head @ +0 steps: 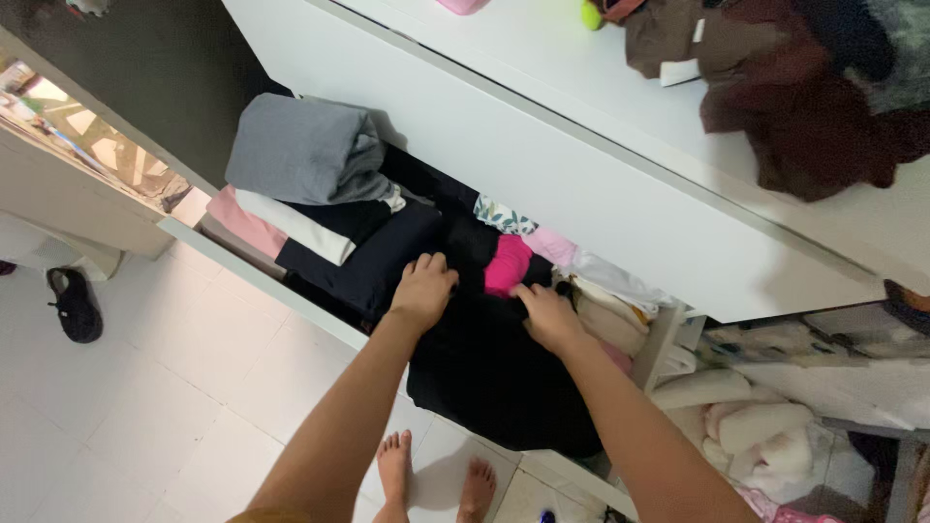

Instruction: The person folds gray and black clothing items by hand and arranges them within a white dresser drawer.

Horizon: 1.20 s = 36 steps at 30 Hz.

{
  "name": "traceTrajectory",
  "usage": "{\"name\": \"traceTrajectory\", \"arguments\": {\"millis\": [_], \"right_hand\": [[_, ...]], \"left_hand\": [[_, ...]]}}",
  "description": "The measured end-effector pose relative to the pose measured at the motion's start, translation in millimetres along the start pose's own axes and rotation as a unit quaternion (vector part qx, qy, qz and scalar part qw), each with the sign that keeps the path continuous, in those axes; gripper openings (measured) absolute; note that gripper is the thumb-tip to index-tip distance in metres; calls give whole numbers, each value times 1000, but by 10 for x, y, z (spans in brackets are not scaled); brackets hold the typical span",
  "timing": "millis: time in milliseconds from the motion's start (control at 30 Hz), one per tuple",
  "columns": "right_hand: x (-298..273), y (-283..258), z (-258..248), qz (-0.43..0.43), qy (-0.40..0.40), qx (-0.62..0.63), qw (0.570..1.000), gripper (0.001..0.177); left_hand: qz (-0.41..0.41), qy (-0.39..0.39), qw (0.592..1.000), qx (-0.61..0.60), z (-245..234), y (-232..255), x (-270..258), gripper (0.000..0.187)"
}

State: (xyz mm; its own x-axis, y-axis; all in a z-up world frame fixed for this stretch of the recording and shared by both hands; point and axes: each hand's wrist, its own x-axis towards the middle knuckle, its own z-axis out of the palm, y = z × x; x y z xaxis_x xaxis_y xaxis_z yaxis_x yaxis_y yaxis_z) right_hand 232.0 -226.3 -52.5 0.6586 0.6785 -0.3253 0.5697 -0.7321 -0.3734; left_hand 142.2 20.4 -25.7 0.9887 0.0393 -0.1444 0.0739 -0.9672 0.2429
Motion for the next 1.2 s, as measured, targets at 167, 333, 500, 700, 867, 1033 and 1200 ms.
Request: {"name": "traceTrajectory", "arguments": {"millis": [167, 333, 500, 700, 867, 1033, 1200], "right_hand": [[109, 272, 103, -116, 200, 46, 972, 28], [-128, 424, -196, -33, 113, 137, 984, 39], [-445, 390, -444, -59, 75, 159, 983, 30], [-1013, 441, -233, -169, 78, 106, 977, 20], [-1494, 413, 36, -183, -53, 70, 979, 17], [-1452, 65, -37, -181, 113, 21, 977, 40], [-1159, -21, 259, -51, 1, -95, 994, 47]], "left_hand": [[42, 109, 967, -225, -388, -126, -91, 22], [-4, 94, 964, -248, -579, -136, -278, 19], [32, 77, 958, -274, -693, -193, -481, 17], [159, 5, 951, -264, -655, -195, -888, 14], [62, -198, 965, -162, -428, -123, -1069, 23], [-144, -125, 981, -39, -219, 3, -877, 66], [-270, -277, 916, 110, -50, 382, -631, 81]]}}
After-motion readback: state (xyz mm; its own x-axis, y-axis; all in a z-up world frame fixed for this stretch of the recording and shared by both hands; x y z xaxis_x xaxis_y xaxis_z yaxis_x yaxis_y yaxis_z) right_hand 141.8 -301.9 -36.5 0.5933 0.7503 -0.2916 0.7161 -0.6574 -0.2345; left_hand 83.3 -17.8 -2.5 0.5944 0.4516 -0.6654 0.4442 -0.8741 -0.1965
